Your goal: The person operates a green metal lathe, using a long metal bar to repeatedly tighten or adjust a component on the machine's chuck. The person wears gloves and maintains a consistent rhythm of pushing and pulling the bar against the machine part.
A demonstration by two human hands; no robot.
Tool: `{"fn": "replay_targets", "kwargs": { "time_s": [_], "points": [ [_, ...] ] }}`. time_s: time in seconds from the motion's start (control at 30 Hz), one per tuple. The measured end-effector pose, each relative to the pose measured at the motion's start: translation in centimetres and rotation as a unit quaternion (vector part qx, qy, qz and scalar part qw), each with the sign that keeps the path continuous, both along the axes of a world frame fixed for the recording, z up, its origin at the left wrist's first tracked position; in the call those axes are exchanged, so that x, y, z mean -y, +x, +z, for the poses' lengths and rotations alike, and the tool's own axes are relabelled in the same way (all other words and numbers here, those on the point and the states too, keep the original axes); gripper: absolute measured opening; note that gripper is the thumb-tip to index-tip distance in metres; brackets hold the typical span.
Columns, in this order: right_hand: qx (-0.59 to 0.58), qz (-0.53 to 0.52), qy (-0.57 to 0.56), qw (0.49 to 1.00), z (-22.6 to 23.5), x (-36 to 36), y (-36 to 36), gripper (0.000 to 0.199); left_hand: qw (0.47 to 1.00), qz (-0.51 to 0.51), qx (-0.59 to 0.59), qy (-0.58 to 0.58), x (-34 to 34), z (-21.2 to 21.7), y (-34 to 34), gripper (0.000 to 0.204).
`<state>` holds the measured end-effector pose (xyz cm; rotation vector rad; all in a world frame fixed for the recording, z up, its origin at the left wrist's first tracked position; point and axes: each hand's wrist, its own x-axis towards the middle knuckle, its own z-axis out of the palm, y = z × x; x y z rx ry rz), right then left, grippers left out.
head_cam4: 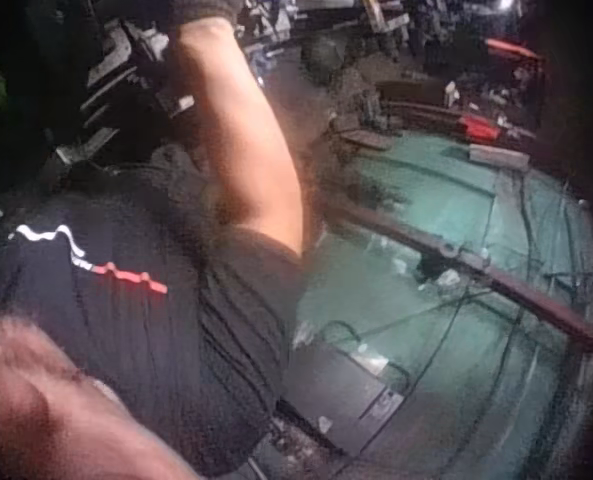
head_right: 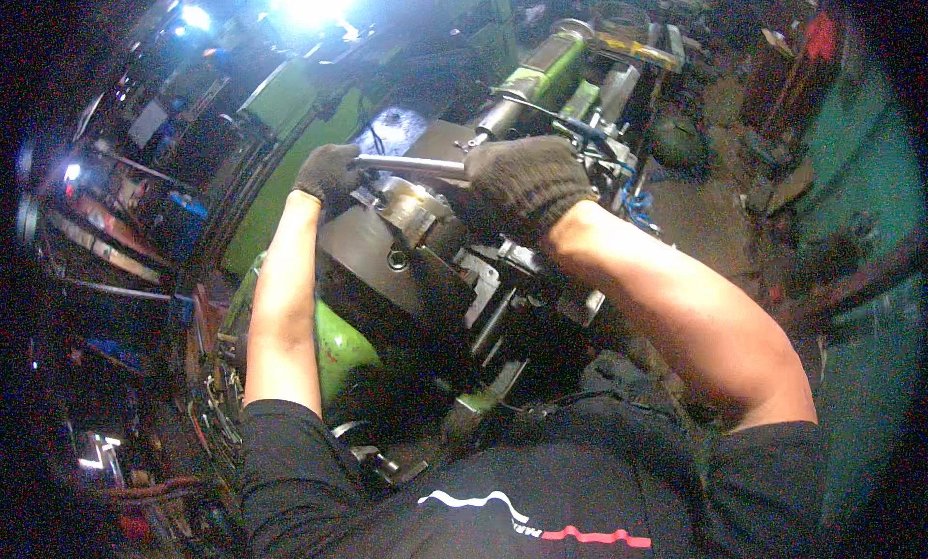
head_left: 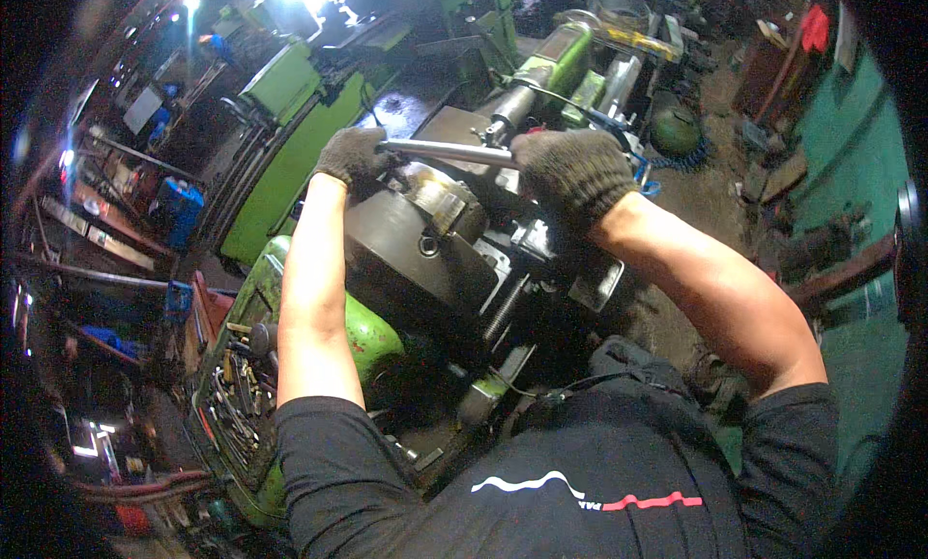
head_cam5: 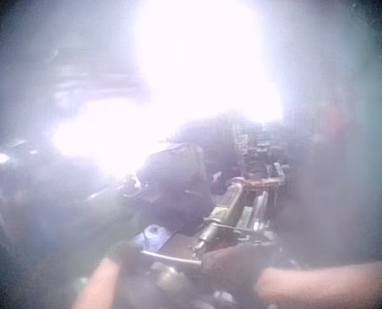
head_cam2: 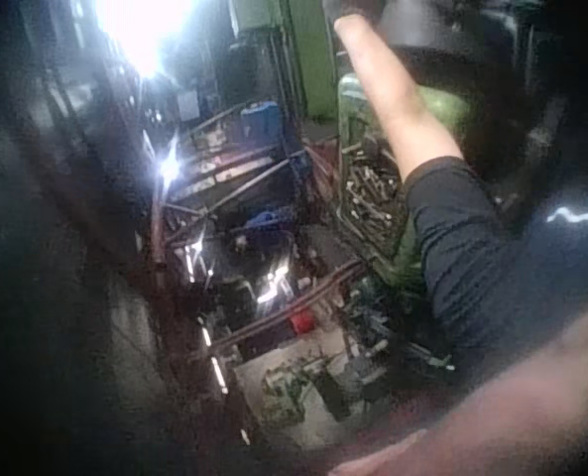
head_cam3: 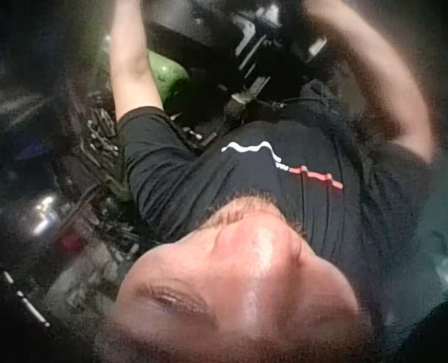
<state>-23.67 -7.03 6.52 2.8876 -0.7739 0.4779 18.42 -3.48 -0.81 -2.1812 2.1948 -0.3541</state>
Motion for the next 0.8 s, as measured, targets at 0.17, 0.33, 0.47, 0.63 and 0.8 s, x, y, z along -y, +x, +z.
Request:
{"fn": "replay_targets", "kwargs": {
  "time_s": [0.17,0.33,0.47,0.63,0.8],
  "points": [
    [-0.029,0.000,-0.032,0.999,-0.1,0.1,1.1,0.013,0.998,0.020,-0.018,-0.049,0.0,-0.6,3.8,0.032],
    [-0.104,-0.037,-0.058,0.992,-0.2,2.5,2.0,0.016,0.997,0.041,-0.045,-0.039,-1.6,0.0,0.1,0.040],
    [-0.056,0.017,-0.121,0.991,-0.7,4.8,2.0,0.013,0.999,0.028,-0.030,-0.008,-0.6,-0.4,1.4,0.049],
    [-0.079,0.023,-0.126,0.989,1.4,7.1,2.7,0.018,0.991,0.094,-0.070,-0.067,-1.6,0.0,-1.1,0.067],
    [-0.112,-0.148,-0.079,0.979,0.9,4.9,4.3,0.020,0.990,0.069,-0.109,-0.064,-4.3,2.4,-5.0,0.066]
  ]
}}
